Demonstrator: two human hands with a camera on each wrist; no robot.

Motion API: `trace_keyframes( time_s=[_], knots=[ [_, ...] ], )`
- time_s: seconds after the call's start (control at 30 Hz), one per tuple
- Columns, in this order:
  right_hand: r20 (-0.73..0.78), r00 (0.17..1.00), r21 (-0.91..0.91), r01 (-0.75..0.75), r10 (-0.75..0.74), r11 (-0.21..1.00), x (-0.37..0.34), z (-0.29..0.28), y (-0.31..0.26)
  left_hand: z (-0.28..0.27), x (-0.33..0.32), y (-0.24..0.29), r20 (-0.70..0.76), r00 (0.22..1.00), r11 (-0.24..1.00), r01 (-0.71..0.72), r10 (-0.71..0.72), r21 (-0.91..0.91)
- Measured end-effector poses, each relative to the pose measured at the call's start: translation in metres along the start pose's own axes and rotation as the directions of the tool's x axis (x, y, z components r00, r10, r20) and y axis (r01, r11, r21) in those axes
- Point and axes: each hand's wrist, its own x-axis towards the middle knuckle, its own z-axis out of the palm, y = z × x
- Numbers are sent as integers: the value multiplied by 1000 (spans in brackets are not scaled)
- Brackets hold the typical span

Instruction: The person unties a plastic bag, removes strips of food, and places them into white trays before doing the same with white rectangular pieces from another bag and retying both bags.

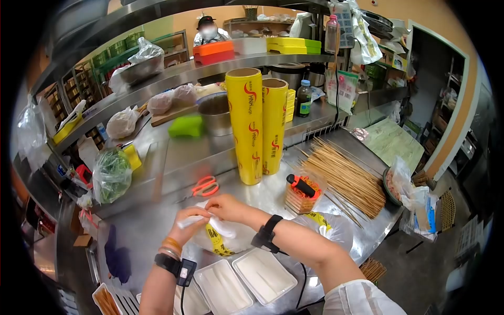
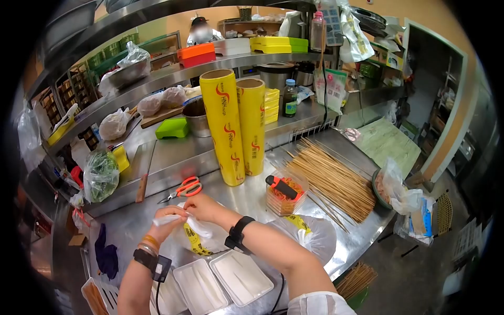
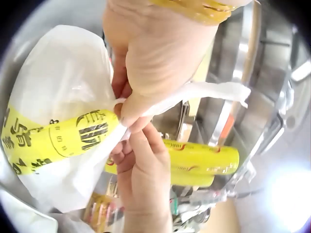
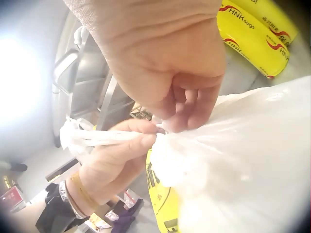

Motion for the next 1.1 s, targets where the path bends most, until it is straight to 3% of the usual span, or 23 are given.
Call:
trace_keyframes(
  time_s=[0.03,0.07,0.1,0.17,0.3,0.37,0.4,0.47,0.6,0.67,0.73,0.8,0.87,0.93,1.03,1.1],
  knots=[
    [3,1000,-10,-17,17,1000,2,-1,4,3,6,4,-37,989,952,-125,141,281],
    [9,999,-20,-32,32,999,3,-1,8,8,12,14,-35,958,810,-220,284,543],
    [38,998,15,-46,45,999,6,-1,11,13,15,20,6,910,590,-274,414,759],
    [95,993,83,-76,68,994,11,-4,13,21,18,21,-38,862,573,-303,506,761],
    [33,995,-52,-88,90,995,8,-9,6,20,18,29,-95,828,604,-319,553,730],
    [-73,992,-112,-114,106,987,6,-1,2,10,12,29,-50,860,595,-309,508,742],
    [-173,985,-307,-37,-17,951,8,2,3,7,9,28,-26,874,590,-305,485,747],
    [-281,914,-661,38,-294,749,13,6,13,11,3,25,21,898,643,-330,439,691],
    [-370,903,-591,-47,-219,805,22,14,57,19,-25,7,44,942,670,-269,334,692],
    [-322,942,-406,-52,-89,913,15,8,44,12,-33,25,-8,980,651,-126,199,749],
    [-196,980,-414,-44,-41,909,-5,10,6,11,-50,82,-158,962,730,-59,225,681],
    [-49,968,-663,152,-245,733,-14,9,18,23,-82,118,-276,943,880,-34,185,474],
    [-13,995,-666,66,-100,743,-8,10,22,47,-131,139,-241,939,926,-152,245,346],
    [-1,996,-734,59,-88,676,-5,12,0,59,-185,147,-109,973,922,-155,206,356],
    [8,957,-766,192,-290,614,-3,16,-13,65,-267,142,-131,991,936,30,18,350],
    [44,936,-814,236,-349,530,12,11,-13,62,-317,145,-204,972,909,185,-114,373]
  ],
)
